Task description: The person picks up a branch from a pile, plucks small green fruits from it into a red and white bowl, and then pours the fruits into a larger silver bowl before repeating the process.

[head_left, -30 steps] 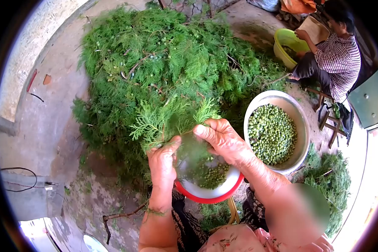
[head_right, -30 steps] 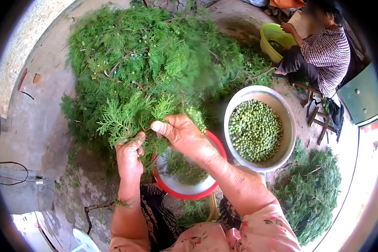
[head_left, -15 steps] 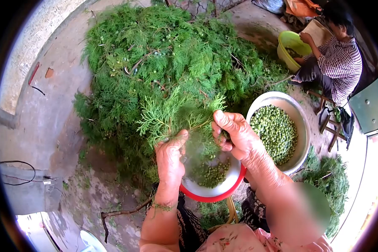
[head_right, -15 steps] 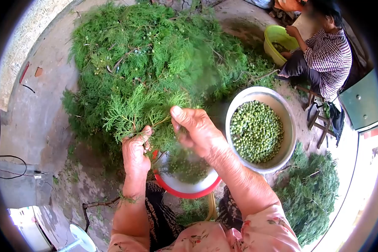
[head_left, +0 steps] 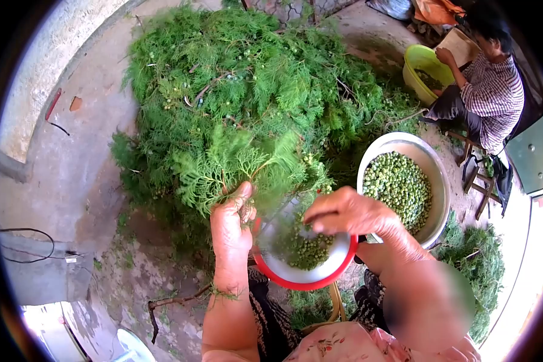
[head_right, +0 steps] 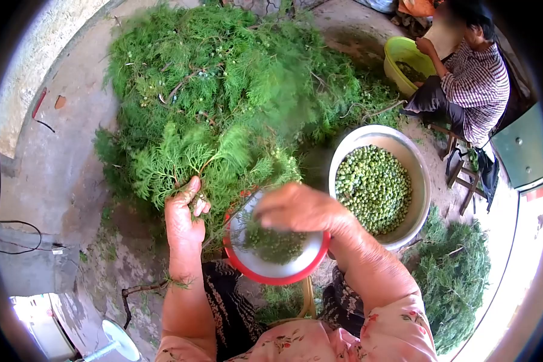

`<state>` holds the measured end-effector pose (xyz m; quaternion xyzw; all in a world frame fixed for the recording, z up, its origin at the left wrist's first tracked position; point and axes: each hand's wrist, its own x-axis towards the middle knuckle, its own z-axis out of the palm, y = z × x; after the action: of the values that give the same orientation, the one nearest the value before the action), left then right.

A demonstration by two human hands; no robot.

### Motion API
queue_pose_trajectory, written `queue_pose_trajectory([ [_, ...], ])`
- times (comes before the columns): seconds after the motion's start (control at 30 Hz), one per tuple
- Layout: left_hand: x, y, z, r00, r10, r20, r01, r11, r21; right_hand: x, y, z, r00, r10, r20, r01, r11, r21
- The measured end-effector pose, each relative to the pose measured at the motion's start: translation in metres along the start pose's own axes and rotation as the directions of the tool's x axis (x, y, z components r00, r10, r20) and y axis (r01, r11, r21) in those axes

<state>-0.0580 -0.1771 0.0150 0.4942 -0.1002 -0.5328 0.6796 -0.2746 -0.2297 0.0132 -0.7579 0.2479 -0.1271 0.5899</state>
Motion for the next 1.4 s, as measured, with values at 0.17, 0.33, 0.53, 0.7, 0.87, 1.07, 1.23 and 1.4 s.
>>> queue_pose_trajectory([
  [0.17, -0.001, -0.009, -0.003, 0.996, 0.029, 0.080, -0.032, 0.998, 0.046, 0.011, 0.007, 0.009, 0.995, 0.044, -0.088, -0.070, 0.941, -0.331],
  [0.33, -0.004, -0.013, -0.002, 0.986, -0.067, 0.149, 0.036, 0.979, 0.202, 0.026, 0.005, 0.024, 0.862, 0.181, -0.473, -0.080, 0.971, 0.224],
  [0.53, -0.011, -0.022, 0.001, 0.990, 0.005, 0.142, -0.037, 0.975, 0.221, 0.041, -0.011, 0.037, 0.871, -0.100, -0.480, 0.134, 0.990, 0.037],
  [0.7, -0.008, -0.022, -0.005, 0.972, 0.100, 0.215, -0.172, 0.920, 0.351, 0.040, -0.019, 0.042, 0.872, -0.171, -0.458, -0.013, 0.929, -0.371],
  [0.87, -0.012, -0.026, -0.012, 0.956, 0.138, 0.259, -0.252, 0.839, 0.482, 0.029, -0.029, 0.039, 0.931, -0.161, -0.328, 0.001, 0.898, -0.439],
  [1.07, -0.003, -0.045, -0.015, 0.914, 0.309, 0.261, -0.386, 0.860, 0.334, 0.019, -0.029, 0.031, 0.979, -0.033, -0.203, -0.053, 0.912, -0.407],
  [1.23, 0.019, -0.008, -0.003, 0.971, 0.182, -0.154, -0.142, 0.960, 0.243, 0.002, -0.024, 0.036, 0.988, 0.011, 0.153, 0.056, 0.903, -0.426],
  [1.4, 0.017, 0.004, -0.011, 0.993, 0.087, -0.083, -0.073, 0.985, 0.156, -0.003, 0.020, 0.044, 0.959, 0.169, 0.227, -0.044, 0.881, -0.470],
])
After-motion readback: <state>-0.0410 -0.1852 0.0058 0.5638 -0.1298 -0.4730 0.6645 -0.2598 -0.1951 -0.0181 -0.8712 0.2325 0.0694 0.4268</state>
